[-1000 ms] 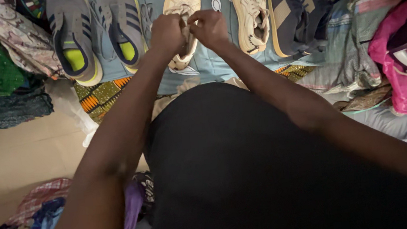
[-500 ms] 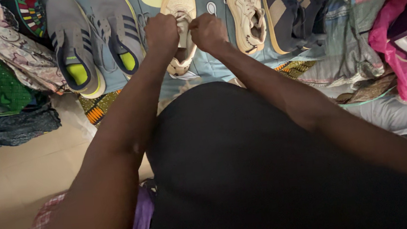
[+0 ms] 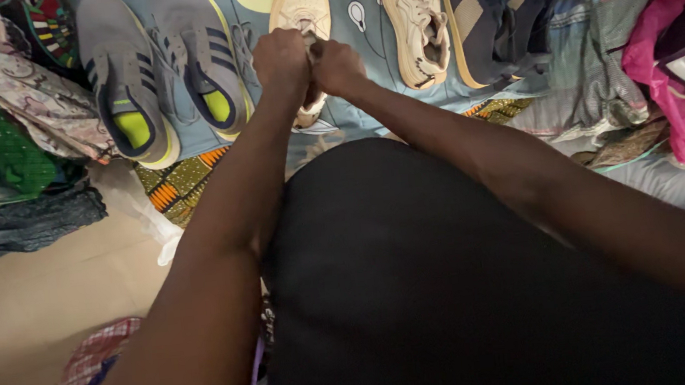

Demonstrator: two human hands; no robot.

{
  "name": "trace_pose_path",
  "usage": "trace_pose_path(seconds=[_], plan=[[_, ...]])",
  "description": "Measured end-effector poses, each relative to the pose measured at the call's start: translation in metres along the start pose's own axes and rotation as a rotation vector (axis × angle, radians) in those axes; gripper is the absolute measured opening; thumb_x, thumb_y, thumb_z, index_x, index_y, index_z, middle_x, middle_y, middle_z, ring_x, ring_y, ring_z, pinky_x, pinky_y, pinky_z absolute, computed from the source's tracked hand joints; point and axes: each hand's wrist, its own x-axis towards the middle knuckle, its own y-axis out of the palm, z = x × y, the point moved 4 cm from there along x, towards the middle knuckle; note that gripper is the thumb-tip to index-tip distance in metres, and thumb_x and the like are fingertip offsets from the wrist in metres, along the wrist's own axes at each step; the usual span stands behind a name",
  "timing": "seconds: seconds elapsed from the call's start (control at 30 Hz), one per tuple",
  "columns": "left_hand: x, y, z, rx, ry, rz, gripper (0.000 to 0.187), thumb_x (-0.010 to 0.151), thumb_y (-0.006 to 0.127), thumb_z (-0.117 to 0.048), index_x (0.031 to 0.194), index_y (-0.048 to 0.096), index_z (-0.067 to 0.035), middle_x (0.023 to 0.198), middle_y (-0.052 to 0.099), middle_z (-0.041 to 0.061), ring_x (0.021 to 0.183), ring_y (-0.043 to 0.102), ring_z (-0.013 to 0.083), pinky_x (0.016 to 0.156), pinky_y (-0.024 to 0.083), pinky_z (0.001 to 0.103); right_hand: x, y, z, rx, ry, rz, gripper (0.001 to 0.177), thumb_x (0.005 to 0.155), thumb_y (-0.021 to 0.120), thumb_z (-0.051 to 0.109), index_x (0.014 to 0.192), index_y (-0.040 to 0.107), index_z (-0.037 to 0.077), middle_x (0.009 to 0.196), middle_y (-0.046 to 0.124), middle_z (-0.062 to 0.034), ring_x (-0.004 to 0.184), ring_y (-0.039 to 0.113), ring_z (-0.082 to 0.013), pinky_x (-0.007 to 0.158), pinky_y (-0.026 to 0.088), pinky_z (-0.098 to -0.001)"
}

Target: The person unlaces a pair of beige sneakers by hand, then proceeds to re-lace the same shoes. The hands pull the laces out of the eyelets, then thread them back through in a standard crisscross pattern and tie a knot.

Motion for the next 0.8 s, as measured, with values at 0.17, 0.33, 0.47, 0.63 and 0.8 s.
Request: trace_pose_path(seconds=[0.17, 0.33, 0.47, 0.63, 0.8], plan=[[0.001, -0.011, -0.003, 0.027, 0.138, 0.0, 0.019, 0.073, 0.077, -0.009, 0.092, 0.079, -0.006, 0.098, 0.074, 0.02, 0.093, 0.073, 0.0373, 0.078, 0.058, 0.046, 0.004, 0.003, -0.012, 0.273, -0.039, -0.049, 0.032, 0.085, 0.06, 0.017, 0.111, 0.079, 0.016, 0.111, 0.076, -0.0089, 0.099, 0.075, -0.0288, 0.085, 0.058, -0.037], [-0.005, -0.019, -0.003, 0.044, 0.184, 0.101, 0.024, 0.068, 0.081, -0.008, 0.092, 0.079, -0.006, 0.1, 0.074, 0.02, 0.094, 0.073, 0.0384, 0.078, 0.059, 0.047, 0.011, 0.015, -0.023, 0.442, 0.05, -0.059, 0.033, 0.092, 0.054, 0.014, 0.113, 0.08, 0.017, 0.112, 0.079, -0.0063, 0.099, 0.075, -0.0219, 0.083, 0.057, -0.0321], [-0.006, -0.007, 0.0, 0.007, 0.165, 0.061, 0.023, 0.071, 0.079, -0.01, 0.093, 0.078, -0.005, 0.1, 0.074, 0.02, 0.094, 0.072, 0.039, 0.077, 0.059, 0.047, 0.018, 0.024, -0.023, 0.593, 0.104, -0.04, 0.035, 0.09, 0.053, 0.008, 0.114, 0.078, 0.01, 0.108, 0.079, -0.0087, 0.095, 0.075, -0.0204, 0.081, 0.058, -0.0342], [0.014, 0.008, -0.002, -0.083, 0.117, -0.131, 0.013, 0.088, 0.069, -0.013, 0.093, 0.079, -0.005, 0.1, 0.075, 0.021, 0.093, 0.074, 0.039, 0.078, 0.059, 0.048, 0.023, 0.027, -0.022, 0.639, 0.162, 0.058, 0.028, 0.092, 0.058, 0.011, 0.112, 0.076, 0.004, 0.099, 0.078, -0.0113, 0.086, 0.075, -0.022, 0.074, 0.059, -0.0384], [0.031, 0.012, -0.015, -0.147, 0.1, 0.2, 0.024, 0.082, 0.07, -0.024, 0.093, 0.076, -0.003, 0.099, 0.074, 0.025, 0.097, 0.072, 0.0396, 0.085, 0.058, 0.045, 0.003, 0.003, -0.01, 0.056, -0.212, -0.237, 0.026, 0.09, 0.073, 0.03, 0.107, 0.075, 0.009, 0.095, 0.075, -0.0194, 0.087, 0.072, -0.0392, 0.071, 0.057, -0.0481]])
